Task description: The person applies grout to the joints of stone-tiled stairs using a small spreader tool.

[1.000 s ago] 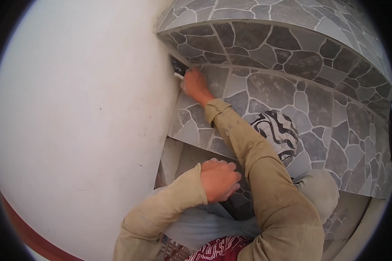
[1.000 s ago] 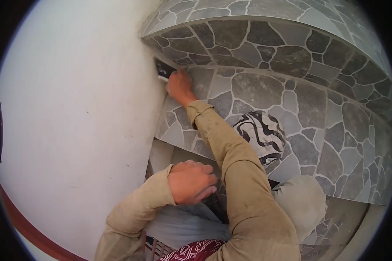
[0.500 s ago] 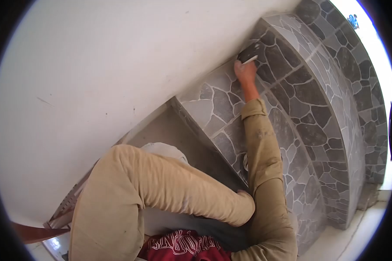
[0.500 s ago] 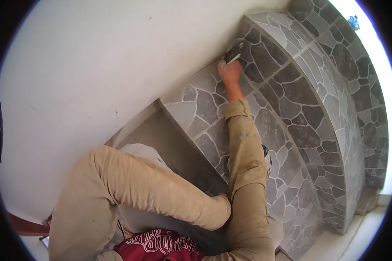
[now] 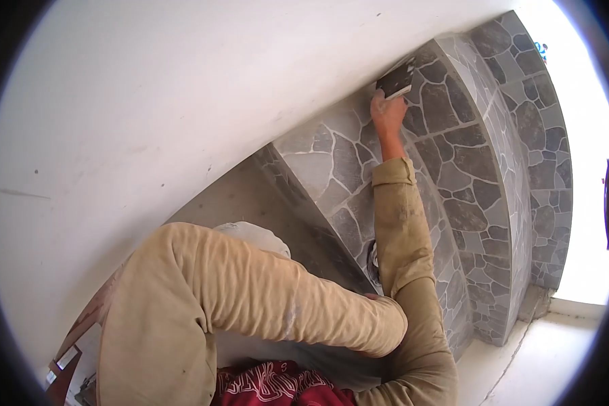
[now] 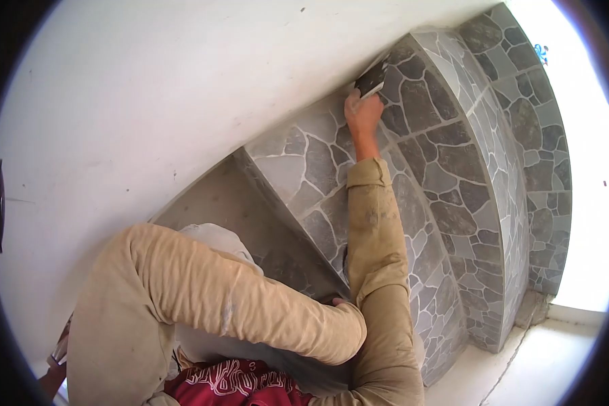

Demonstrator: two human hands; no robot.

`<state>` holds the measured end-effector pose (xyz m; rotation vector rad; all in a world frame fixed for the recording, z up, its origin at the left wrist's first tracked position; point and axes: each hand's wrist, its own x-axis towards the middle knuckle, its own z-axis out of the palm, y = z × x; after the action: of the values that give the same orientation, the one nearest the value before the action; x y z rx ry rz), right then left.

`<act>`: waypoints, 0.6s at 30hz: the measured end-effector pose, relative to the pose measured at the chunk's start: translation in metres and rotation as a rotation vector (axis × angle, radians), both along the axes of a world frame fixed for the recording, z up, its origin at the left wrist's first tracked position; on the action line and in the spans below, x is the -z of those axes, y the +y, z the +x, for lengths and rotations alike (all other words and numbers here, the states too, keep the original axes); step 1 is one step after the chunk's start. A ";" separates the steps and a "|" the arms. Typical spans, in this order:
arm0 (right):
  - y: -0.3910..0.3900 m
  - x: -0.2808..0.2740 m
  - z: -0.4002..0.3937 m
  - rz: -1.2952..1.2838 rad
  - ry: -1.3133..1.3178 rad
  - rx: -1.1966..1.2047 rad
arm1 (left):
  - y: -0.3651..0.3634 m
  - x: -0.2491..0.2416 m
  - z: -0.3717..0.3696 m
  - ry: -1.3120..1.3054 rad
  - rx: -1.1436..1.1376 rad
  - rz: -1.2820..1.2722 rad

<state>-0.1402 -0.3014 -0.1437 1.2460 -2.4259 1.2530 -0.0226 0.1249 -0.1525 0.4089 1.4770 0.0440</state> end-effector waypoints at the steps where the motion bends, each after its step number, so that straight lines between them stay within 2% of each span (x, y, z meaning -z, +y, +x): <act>1: 0.006 -0.003 0.005 0.011 0.072 -0.049 | 0.005 -0.002 -0.004 -0.048 0.071 -0.007; 2: 0.009 -0.006 0.010 0.021 0.144 -0.099 | 0.008 -0.002 -0.007 -0.096 0.142 -0.015; 3: 0.004 -0.001 0.007 0.020 0.144 -0.101 | -0.019 -0.021 0.004 -0.096 0.139 -0.016; 5: -0.006 0.017 -0.005 0.024 0.183 0.013 | -0.062 -0.063 0.024 0.081 0.094 0.134; 8: -0.005 0.010 -0.012 0.073 0.129 -0.003 | -0.142 -0.122 0.068 0.333 0.047 0.353; 9: -0.001 0.008 -0.008 0.072 0.129 -0.003 | -0.116 -0.112 0.057 0.333 0.047 0.352; 10: 0.004 0.007 -0.002 0.050 0.158 -0.052 | -0.065 -0.089 0.033 0.062 -0.031 -0.124; 13: -0.008 0.014 -0.009 -0.004 0.193 -0.091 | -0.091 -0.082 0.042 0.004 -0.015 -0.171; 14: -0.008 0.021 -0.011 -0.019 0.193 -0.074 | -0.116 -0.093 0.056 0.219 0.085 0.271; 15: -0.006 0.022 -0.010 -0.015 0.190 -0.074 | -0.130 -0.108 0.061 0.216 0.085 0.276; 17: -0.004 0.012 -0.009 -0.017 0.092 -0.080 | -0.147 -0.135 0.068 0.328 -0.131 0.204; 18: -0.001 0.005 -0.006 -0.016 0.093 -0.079 | -0.147 -0.136 0.067 0.328 -0.130 0.206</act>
<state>-0.1458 -0.3019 -0.1486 1.3758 -2.3193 1.2027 0.0439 -0.0222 -0.0169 0.5035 1.8300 0.2437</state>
